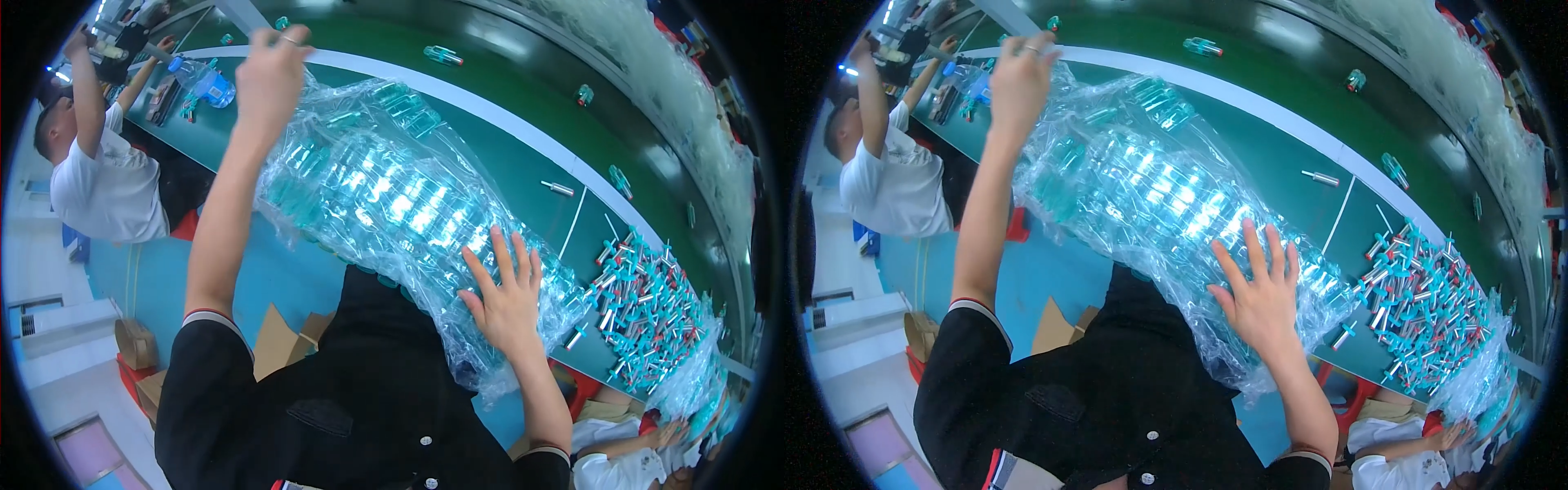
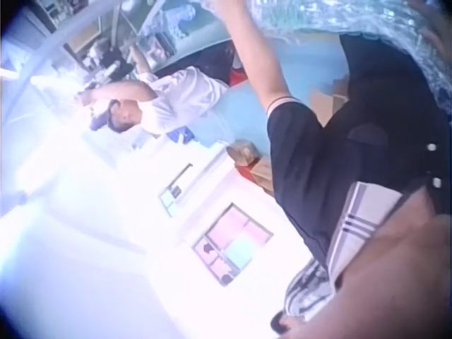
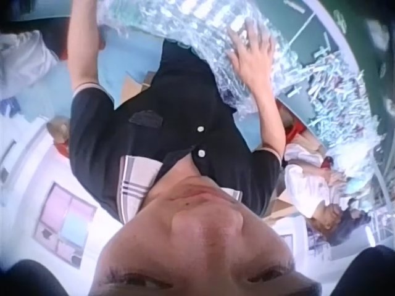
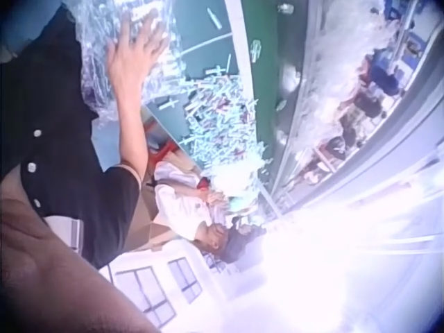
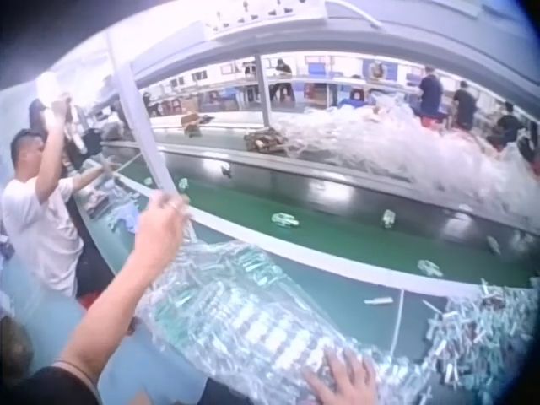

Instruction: The person assembles small electronic components by hand, inserting metal pins into plastic housings at a factory workstation.

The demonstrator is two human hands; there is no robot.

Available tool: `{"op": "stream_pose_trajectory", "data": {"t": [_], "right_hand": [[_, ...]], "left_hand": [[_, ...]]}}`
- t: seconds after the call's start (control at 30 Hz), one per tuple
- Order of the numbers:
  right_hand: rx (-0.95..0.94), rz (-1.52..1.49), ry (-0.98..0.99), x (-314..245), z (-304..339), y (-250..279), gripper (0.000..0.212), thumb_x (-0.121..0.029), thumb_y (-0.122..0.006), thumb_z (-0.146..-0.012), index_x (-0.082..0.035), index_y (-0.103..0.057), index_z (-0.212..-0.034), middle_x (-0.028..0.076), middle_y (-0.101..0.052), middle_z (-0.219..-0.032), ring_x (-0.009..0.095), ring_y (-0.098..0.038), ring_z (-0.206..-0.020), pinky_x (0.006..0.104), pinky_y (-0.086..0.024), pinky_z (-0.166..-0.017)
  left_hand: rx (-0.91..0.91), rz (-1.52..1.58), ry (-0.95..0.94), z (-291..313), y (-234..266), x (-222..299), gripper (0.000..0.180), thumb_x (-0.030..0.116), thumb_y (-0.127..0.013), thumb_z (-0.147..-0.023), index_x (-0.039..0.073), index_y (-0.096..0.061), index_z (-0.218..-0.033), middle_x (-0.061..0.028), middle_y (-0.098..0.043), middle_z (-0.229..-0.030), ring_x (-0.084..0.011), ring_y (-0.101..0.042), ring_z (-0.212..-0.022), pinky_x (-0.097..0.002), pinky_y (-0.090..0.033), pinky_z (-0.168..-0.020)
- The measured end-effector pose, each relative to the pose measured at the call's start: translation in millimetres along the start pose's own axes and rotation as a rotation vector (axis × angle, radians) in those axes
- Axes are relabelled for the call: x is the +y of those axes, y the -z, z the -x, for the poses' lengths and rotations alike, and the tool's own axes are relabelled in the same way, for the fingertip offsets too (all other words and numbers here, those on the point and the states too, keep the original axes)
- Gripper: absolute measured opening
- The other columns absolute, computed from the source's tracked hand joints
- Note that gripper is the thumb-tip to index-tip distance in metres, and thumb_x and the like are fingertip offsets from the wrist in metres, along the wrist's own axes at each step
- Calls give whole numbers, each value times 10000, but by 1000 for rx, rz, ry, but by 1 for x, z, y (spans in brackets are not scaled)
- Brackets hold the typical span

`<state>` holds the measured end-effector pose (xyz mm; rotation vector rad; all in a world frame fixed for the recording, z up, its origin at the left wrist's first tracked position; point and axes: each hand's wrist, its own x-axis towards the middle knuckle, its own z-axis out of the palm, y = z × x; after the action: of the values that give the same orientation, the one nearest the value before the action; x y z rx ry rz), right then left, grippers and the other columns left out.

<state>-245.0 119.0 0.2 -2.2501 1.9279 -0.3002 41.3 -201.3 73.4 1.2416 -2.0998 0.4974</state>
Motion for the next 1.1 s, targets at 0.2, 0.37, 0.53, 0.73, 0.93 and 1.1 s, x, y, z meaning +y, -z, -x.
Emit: {"op": "stream_pose_trajectory", "data": {"t": [0.2,0.37,0.53,0.73,0.93,1.1], "right_hand": [[5,6,19,-1,-3,1,589,-434,-712,-878,-299,-569,-1434,148,-338,-1618,409,-269,-1481,601,-189,-1185],[13,9,15,0,1,0,592,-433,-716,-877,-297,-568,-1434,148,-346,-1612,411,-287,-1471,601,-208,-1179],[28,-6,10,2,3,0,587,-434,-709,-885,-296,-565,-1436,141,-348,-1611,408,-290,-1471,604,-212,-1178],[28,-42,34,2,2,-2,585,-447,-699,-890,-296,-561,-1438,135,-355,-1606,402,-292,-1472,604,-207,-1180],[75,-158,-5,17,12,-1,558,-452,-706,-881,-246,-606,-1389,115,-417,-1573,383,-334,-1458,598,-222,-1173],[318,-1208,-135,49,13,-3,354,-292,-551,-1040,-42,-685,-1252,133,-655,-1338,290,-566,-1292,422,-411,-1105]], "left_hand": [[-692,39,-19,10,-33,-10,359,353,-787,-840,53,-725,-1028,-215,-684,-1004,-426,-686,-964,-498,-563,-834],[-1094,-68,41,17,-60,3,670,587,-796,-790,-44,-714,-998,-242,-726,-930,-373,-727,-896,-473,-588,-772],[-1265,630,390,15,-65,-59,468,441,-724,-915,9,-690,-1090,-89,-686,-855,-158,-683,-724,-308,-517,-528],[-465,1560,1180,43,-51,-155,260,279,-595,-1019,39,-558,-1111,-98,-628,-973,-157,-629,-741,-232,-445,-497],[-567,1442,1052,38,-1,-22,279,325,-604,-1007,47,-602,-1023,-75,-653,-882,-175,-657,-674,-267,-471,-472],[-724,1059,415,83,22,97,222,181,-673,-962,12,-654,-1105,-88,-639,-899,-168,-651,-695,-309,-508,-529]]}}
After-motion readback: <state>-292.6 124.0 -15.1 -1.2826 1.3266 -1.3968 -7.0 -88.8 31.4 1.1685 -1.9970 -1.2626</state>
